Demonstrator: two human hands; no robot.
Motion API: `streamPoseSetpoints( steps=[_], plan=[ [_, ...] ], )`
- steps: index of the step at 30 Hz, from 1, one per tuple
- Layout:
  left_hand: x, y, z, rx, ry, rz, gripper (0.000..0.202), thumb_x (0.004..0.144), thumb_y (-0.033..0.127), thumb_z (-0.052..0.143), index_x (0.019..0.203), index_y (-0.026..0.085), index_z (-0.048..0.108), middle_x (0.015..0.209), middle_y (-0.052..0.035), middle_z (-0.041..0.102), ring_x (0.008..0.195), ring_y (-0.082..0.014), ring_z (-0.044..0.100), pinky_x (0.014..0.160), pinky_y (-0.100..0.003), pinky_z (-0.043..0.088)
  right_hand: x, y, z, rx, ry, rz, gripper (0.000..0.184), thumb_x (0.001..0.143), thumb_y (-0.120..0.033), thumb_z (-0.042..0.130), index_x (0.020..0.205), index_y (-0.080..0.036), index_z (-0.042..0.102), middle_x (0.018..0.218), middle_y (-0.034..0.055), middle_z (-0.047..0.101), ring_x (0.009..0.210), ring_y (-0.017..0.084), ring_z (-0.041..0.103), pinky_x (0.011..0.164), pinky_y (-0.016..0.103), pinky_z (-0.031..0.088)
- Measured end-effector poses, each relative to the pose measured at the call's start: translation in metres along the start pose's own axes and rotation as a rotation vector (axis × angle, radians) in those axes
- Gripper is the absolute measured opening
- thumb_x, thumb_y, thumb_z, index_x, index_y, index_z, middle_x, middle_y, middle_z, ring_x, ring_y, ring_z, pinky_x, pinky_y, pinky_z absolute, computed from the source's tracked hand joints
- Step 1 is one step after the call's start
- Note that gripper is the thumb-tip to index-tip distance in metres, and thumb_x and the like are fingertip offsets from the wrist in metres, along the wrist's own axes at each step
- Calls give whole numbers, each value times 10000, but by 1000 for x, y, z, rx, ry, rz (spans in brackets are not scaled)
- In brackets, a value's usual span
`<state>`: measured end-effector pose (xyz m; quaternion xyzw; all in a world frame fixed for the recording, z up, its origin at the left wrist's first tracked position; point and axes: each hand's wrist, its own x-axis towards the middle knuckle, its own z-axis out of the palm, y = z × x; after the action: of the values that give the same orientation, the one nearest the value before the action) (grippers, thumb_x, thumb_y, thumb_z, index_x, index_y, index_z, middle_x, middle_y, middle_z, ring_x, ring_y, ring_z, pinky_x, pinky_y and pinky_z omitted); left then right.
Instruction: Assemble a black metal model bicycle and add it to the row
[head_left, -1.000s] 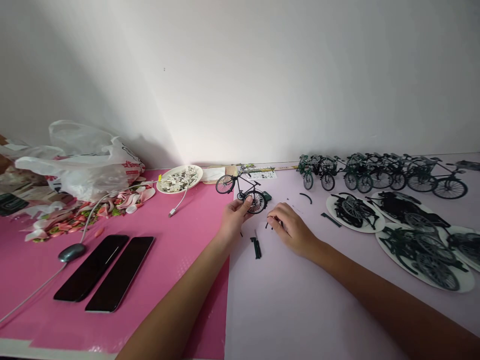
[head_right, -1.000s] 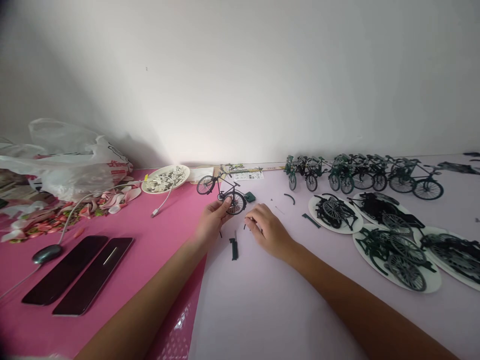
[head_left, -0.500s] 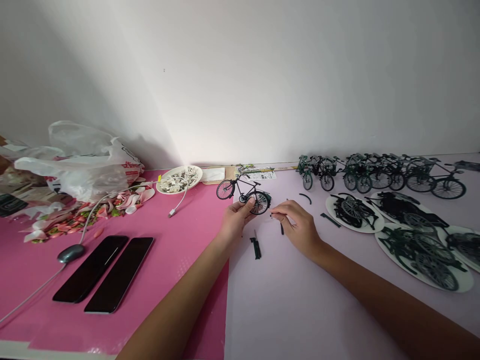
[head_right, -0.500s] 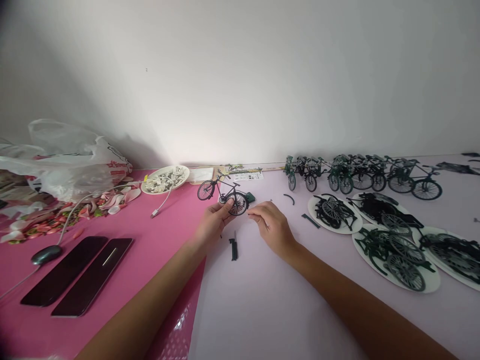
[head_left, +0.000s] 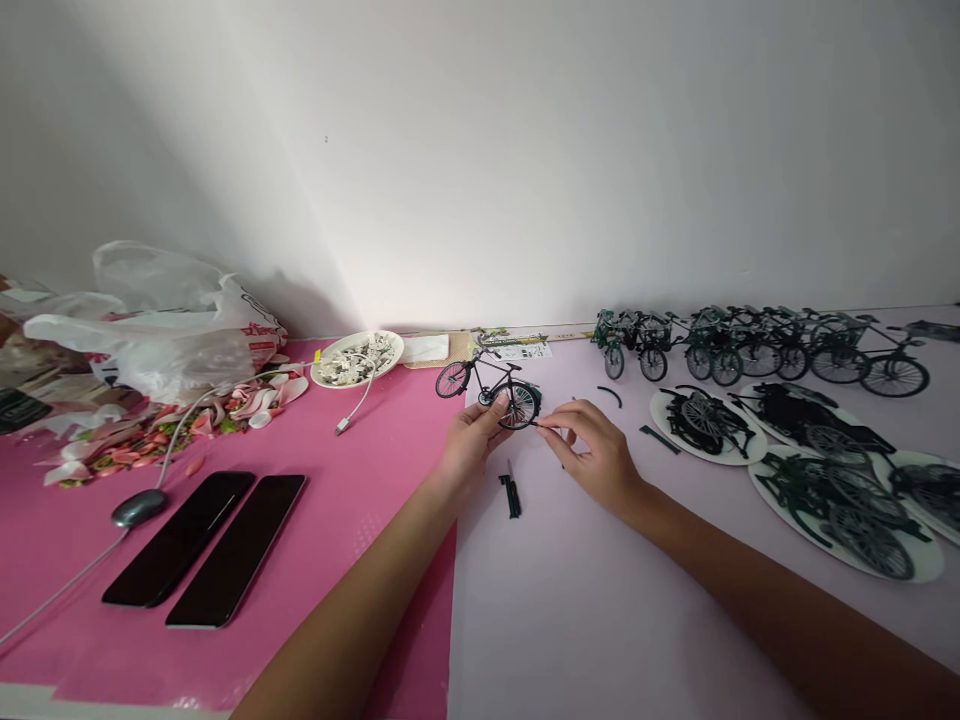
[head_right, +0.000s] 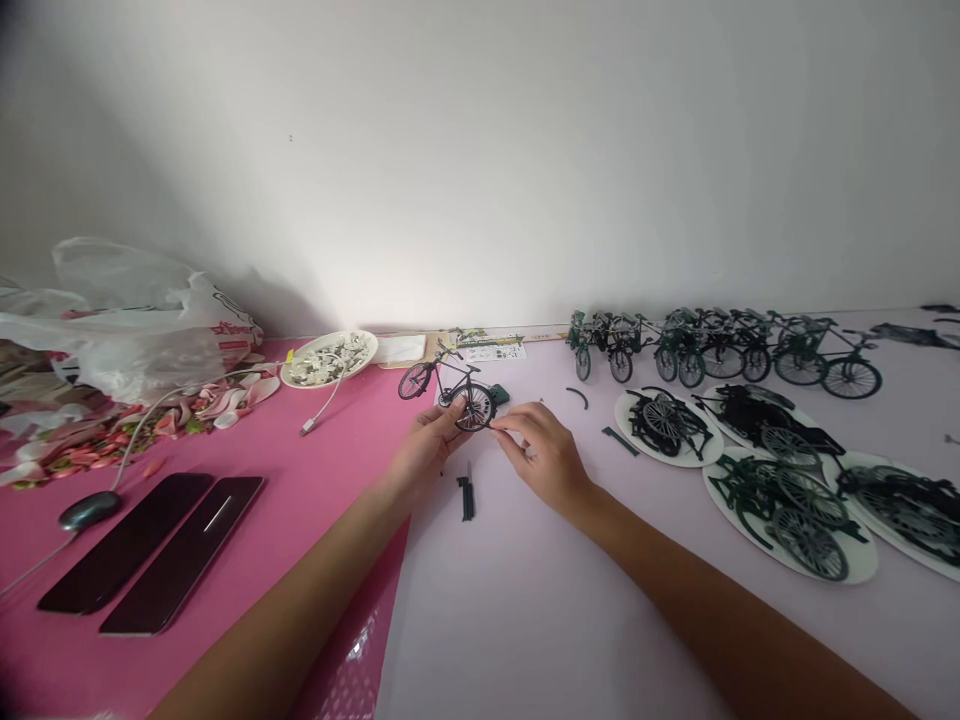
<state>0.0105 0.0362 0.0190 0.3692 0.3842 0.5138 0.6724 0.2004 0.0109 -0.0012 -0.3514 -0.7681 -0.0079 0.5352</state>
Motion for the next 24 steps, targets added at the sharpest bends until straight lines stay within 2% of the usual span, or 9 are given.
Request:
streamPoseSetpoints(
  steps=[4,9,15,24],
  plan=[
    [0,0,1,-4,13,-9,439,700,506,917,795,146,686,957,-98,763,920,-190,716,1041,-396,527,1,1,0,-9,-3,-22,112,966,-182,664,1000,-275,716,898,53,724,802,214,666,610,338,572],
    [1,-1,1,-3,12,-13,450,687,508,925,781,146,676,932,-93,760,896,-184,714,1025,-400,533,3,1,0,-63,11,-62,133,951,-163,669,938,-280,729,847,48,718,778,213,644,612,347,569],
    [3,-4,-1,-27,-13,2,464,669,495,939,801,125,690,925,-93,749,899,-177,701,1015,-378,531,4,2,-1,-102,-4,-73,150,943,-154,670,904,-289,724,827,37,712,775,217,637,687,384,565],
    [3,-4,0,-25,-4,11,439,670,469,943,777,131,685,896,-78,730,892,-176,684,987,-363,512,3,0,0,-136,-4,-75,175,895,-93,657,839,-259,652,797,20,667,747,201,608,667,342,518]
  ],
)
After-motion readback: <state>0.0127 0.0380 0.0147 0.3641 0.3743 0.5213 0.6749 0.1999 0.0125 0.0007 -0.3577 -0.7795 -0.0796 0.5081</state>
